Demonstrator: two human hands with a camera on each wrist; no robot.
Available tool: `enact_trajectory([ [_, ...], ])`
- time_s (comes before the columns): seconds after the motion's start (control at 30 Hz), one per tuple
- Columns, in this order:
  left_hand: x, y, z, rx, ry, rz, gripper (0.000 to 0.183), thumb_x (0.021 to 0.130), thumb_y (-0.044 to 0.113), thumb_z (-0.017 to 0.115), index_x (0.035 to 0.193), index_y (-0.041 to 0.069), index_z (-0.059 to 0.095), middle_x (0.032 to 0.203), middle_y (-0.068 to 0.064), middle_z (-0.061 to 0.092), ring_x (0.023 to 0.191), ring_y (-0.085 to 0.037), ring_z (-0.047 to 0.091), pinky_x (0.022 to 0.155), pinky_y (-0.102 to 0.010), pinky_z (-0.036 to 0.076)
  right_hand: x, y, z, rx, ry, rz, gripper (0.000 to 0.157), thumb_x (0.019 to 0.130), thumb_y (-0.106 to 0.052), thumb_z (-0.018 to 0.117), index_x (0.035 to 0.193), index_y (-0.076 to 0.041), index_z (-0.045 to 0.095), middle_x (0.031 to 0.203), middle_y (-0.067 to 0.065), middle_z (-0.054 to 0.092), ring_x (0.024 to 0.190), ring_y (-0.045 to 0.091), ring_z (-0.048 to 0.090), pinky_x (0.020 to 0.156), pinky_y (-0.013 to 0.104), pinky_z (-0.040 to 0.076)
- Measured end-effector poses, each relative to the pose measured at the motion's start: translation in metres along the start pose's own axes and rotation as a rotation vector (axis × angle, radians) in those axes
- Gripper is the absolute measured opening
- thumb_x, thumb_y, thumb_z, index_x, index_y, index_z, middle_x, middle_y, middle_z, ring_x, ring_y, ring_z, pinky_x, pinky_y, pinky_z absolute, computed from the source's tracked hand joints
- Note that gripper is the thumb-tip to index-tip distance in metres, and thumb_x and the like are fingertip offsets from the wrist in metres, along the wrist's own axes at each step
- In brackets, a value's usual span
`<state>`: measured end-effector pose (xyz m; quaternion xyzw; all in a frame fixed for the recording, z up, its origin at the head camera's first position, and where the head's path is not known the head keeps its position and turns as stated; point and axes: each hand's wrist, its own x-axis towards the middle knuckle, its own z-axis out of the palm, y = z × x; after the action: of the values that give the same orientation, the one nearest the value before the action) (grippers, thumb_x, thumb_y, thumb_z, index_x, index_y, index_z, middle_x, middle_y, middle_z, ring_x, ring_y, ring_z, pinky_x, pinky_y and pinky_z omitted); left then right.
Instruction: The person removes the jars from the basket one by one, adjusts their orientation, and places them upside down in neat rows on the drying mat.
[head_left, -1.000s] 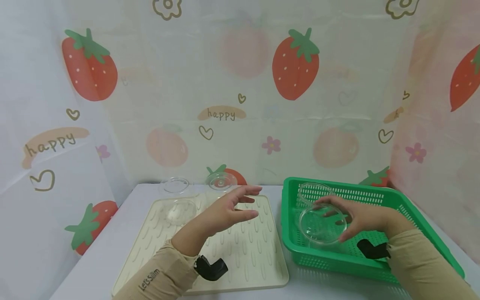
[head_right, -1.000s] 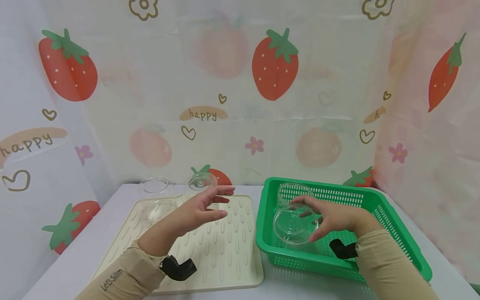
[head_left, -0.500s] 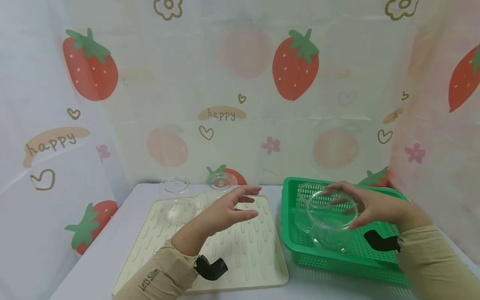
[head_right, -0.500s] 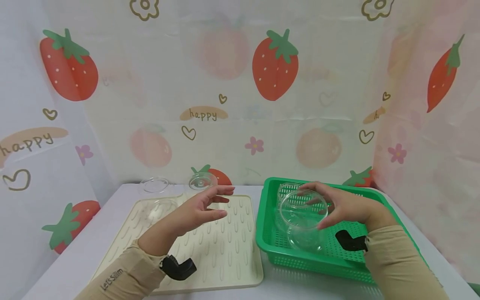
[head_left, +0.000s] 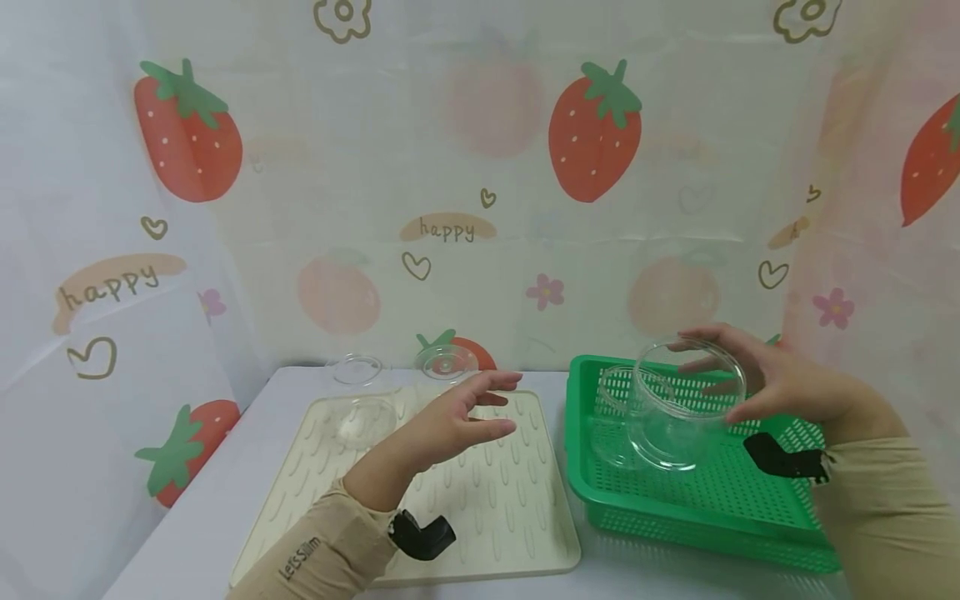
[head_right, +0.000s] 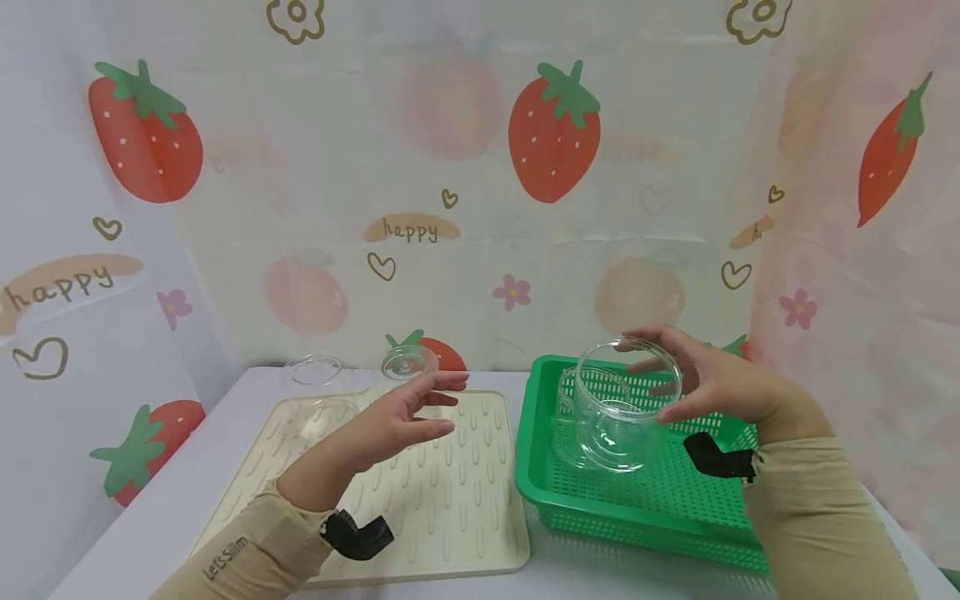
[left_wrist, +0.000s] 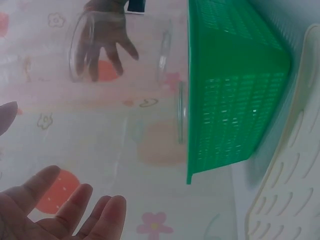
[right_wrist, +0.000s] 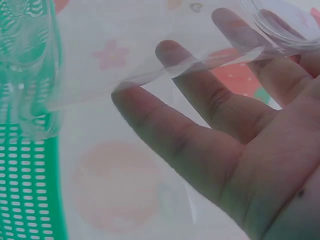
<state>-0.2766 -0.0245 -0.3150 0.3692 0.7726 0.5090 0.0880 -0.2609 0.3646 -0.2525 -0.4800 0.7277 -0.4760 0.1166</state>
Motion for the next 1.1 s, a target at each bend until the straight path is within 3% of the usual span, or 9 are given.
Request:
enact_trajectory([
  [0.13, -0.001, -0.001, -0.001, -0.001, 0.003, -0.002, 0.052, 0.081, 0.031, 0.06, 0.127, 0.033, 0.036, 0.128, 0.013, 0.037, 0.114, -0.012, 0.039, 0.084, -0.036, 0.04, 0.003, -0.007, -0.002, -0.01, 0.04, -0.029, 0.084, 0.069, 0.022, 0.052, 0.135, 0.004, 0.003, 0.135, 0.023, 0.015, 0.118, 0.031, 0.032, 0.085, 0.038, 0.042],
  [0.37, -0.005, -0.004, -0.003, -0.025, 0.021, 0.004, 0.052, 0.081, 0.029, 0.061, 0.127, 0.031, 0.037, 0.128, 0.011, 0.038, 0.114, -0.015, 0.04, 0.085, -0.034, 0.041, 0.015, -0.015, 0.004, 0.005, 0.084, -0.009, 0.083, 0.07, 0.02, 0.051, 0.136, 0.001, 0.004, 0.137, 0.021, 0.012, 0.12, 0.027, 0.033, 0.081, 0.039, 0.044],
  [0.73, -0.011, -0.011, -0.008, -0.041, 0.067, -0.002, 0.054, 0.081, 0.029, 0.06, 0.128, 0.03, 0.035, 0.129, 0.007, 0.037, 0.116, -0.017, 0.038, 0.086, -0.038, 0.039, 0.05, -0.005, 0.024, 0.023, 0.093, -0.262, 0.085, 0.068, 0.019, 0.057, 0.132, 0.01, 0.003, 0.135, 0.03, 0.012, 0.119, 0.038, 0.03, 0.088, 0.039, 0.039],
  [0.93, -0.015, -0.013, -0.013, -0.112, 0.113, 0.009, 0.054, 0.082, 0.026, 0.06, 0.128, 0.032, 0.034, 0.131, 0.006, 0.034, 0.117, -0.019, 0.036, 0.086, -0.038, 0.04, 0.072, 0.003, 0.042, 0.119, 0.159, -0.348, 0.083, 0.075, 0.005, 0.061, 0.132, 0.01, 0.001, 0.136, 0.025, 0.018, 0.118, 0.038, 0.032, 0.089, 0.042, 0.038],
  [1.1, -0.017, -0.013, -0.016, -0.149, 0.134, 0.053, 0.055, 0.083, 0.02, 0.058, 0.131, 0.025, 0.031, 0.131, 0.0, 0.032, 0.118, -0.024, 0.035, 0.086, -0.038, 0.04, 0.088, 0.008, 0.056, 0.192, 0.21, -0.392, 0.086, 0.077, -0.006, 0.064, 0.133, 0.007, 0.0, 0.136, 0.026, 0.015, 0.118, 0.043, 0.03, 0.09, 0.043, 0.036],
])
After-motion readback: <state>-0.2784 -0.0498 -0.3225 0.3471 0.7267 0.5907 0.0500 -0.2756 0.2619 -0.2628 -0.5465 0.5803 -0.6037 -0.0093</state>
